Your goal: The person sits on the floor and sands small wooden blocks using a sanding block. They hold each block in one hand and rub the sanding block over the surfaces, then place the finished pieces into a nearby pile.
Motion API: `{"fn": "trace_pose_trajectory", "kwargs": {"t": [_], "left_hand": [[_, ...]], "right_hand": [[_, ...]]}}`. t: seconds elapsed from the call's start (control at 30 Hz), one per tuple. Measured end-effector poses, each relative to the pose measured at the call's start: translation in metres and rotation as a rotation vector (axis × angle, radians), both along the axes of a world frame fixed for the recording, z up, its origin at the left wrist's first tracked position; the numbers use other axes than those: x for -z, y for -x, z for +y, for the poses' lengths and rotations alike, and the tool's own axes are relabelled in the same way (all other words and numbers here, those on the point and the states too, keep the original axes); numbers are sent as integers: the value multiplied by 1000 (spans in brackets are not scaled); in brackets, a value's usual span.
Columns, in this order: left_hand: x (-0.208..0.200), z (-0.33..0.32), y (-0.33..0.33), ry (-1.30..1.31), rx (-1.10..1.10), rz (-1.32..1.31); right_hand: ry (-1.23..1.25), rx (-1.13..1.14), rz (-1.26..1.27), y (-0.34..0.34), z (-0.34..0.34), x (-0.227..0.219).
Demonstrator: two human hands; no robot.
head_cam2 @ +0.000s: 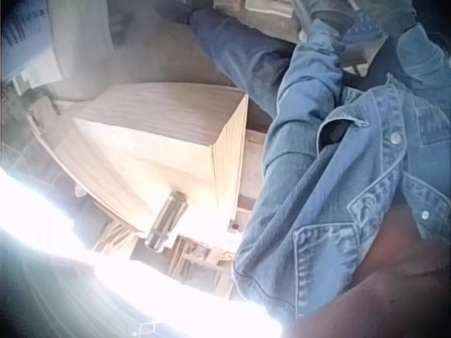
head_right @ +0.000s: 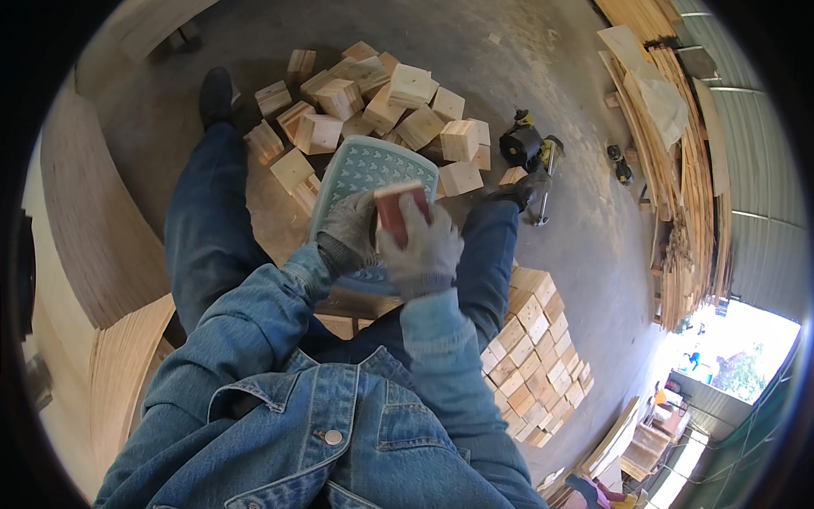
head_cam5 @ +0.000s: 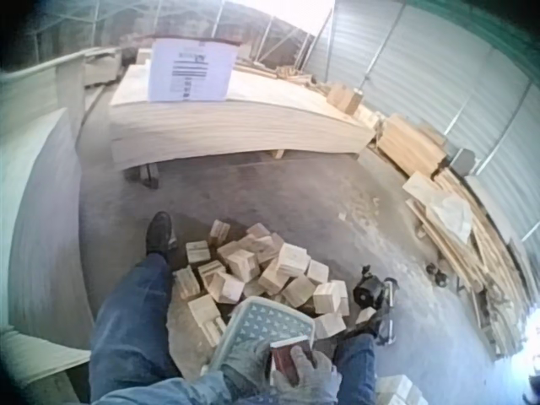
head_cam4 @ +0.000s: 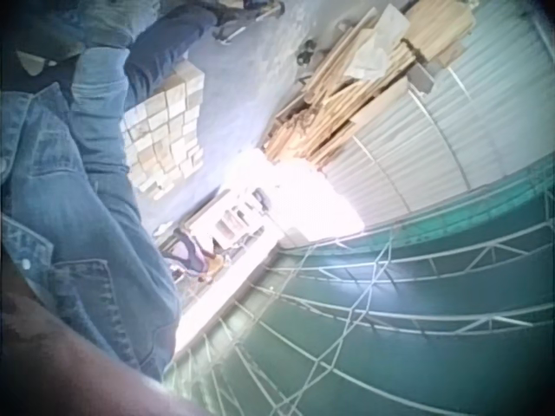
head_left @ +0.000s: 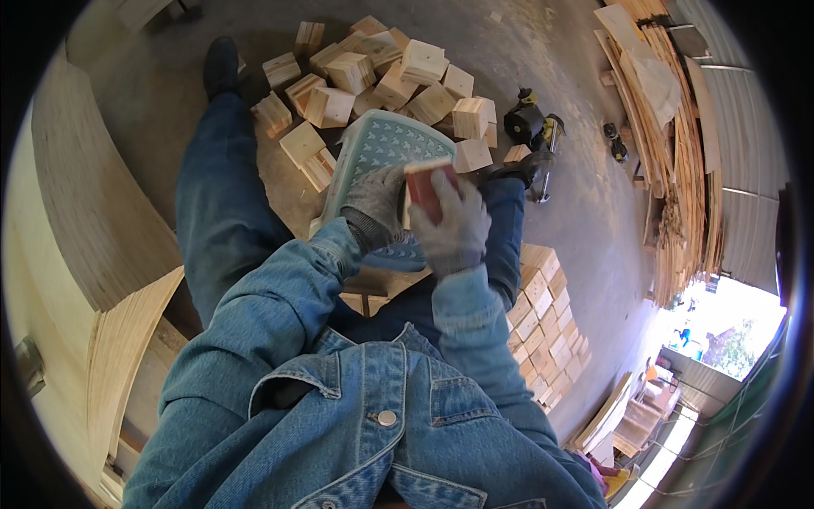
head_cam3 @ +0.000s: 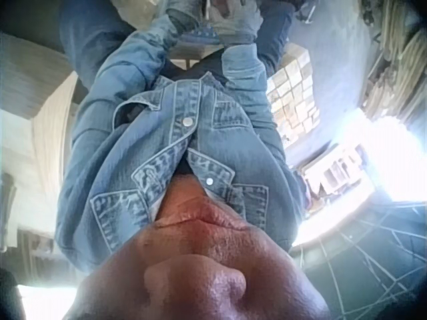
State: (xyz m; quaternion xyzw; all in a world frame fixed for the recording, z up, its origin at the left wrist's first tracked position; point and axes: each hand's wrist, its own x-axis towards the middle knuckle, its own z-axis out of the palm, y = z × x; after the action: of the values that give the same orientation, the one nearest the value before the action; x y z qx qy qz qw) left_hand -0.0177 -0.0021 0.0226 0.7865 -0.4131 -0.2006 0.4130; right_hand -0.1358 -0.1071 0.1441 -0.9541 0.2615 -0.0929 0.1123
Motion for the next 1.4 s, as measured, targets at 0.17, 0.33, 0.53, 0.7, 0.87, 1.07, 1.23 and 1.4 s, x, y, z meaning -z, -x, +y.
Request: {"fn": "trace_pose_trajectory", "kwargs": {"t": [0.17, 0.33, 0.53, 0.7, 0.87, 1.07, 1.23, 1.4], "left_hand": [[-8, -2, -1, -85, 36, 58], [-15, -2, -3, -100, 64, 78], [-17, -1, 3, 110, -19, -50], [-7, -2, 3, 27, -28, 4], [-21, 1, 0, -88, 39, 56], [-13, 0, -3, -108, 52, 51], [-7, -2, -2, -107, 55, 47], [-10, -1, 2, 61, -5, -17]], "right_hand": [[-6, -21, 34, 70, 32, -4], [42, -28, 14, 59, 25, -1], [38, 70, 45, -29, -27, -7], [-49, 141, 146, -64, -47, -7], [-7, 63, 56, -1, -16, -2], [-2, -22, -7, 72, 28, -2], [21, -46, -17, 67, 21, 1], [87, 8, -36, 10, -14, 5]]}}
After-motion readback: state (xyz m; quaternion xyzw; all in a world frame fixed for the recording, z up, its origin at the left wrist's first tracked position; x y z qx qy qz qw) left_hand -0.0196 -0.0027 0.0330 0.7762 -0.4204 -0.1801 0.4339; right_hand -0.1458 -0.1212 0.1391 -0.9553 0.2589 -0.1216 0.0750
